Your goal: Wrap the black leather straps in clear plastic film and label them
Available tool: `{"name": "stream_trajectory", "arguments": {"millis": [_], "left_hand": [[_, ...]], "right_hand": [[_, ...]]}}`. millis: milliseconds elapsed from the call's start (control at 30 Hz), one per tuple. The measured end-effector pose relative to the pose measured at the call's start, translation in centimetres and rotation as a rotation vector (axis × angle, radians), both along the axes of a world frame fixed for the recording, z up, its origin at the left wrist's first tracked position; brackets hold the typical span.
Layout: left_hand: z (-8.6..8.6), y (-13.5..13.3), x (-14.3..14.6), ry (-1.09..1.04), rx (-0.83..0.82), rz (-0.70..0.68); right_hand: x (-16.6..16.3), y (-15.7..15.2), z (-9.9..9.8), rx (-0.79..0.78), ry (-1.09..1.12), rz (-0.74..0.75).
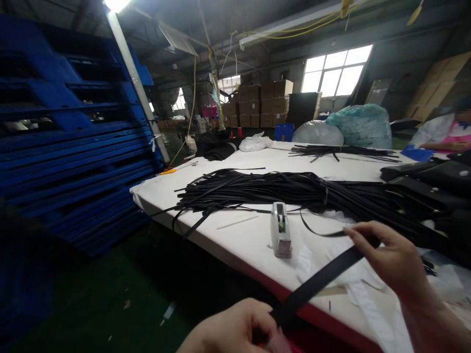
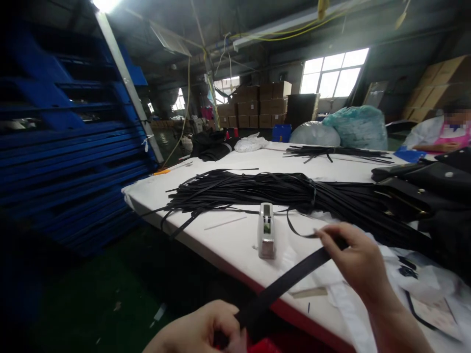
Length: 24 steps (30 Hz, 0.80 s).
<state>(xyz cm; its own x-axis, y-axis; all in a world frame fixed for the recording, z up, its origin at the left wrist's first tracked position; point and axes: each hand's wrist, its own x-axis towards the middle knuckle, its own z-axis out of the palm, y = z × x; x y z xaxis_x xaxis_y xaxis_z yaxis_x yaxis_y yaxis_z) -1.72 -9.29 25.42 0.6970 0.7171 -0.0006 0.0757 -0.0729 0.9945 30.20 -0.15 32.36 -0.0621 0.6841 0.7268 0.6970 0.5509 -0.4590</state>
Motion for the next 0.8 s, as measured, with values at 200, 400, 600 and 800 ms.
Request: {"name": "stream_trajectory", "arguments": {"millis": [200, 400, 600, 800], "left_hand": [[1.8, 0.2, 0.0, -0.024, 0.057, 0.274], [1.9, 0.0, 0.7, -0.031, 0.067, 0.127], [-0.4, 0.1, 1.0, 0.139, 0.065, 0.153], [-1.5, 1.0, 0.7, 0.248, 0.077, 0.310]], "right_hand": [[-4.5, -4.9, -7.4, -0.094, 0.396, 0.326], [-11.0, -7.9, -10.0, -1.027, 0.256, 0.928], [-7.0, -3.1, -9.1, -0.717, 0.511, 0.701], [-7.8, -1.8, -10.3, -0.587, 0.672, 0.301]]}}
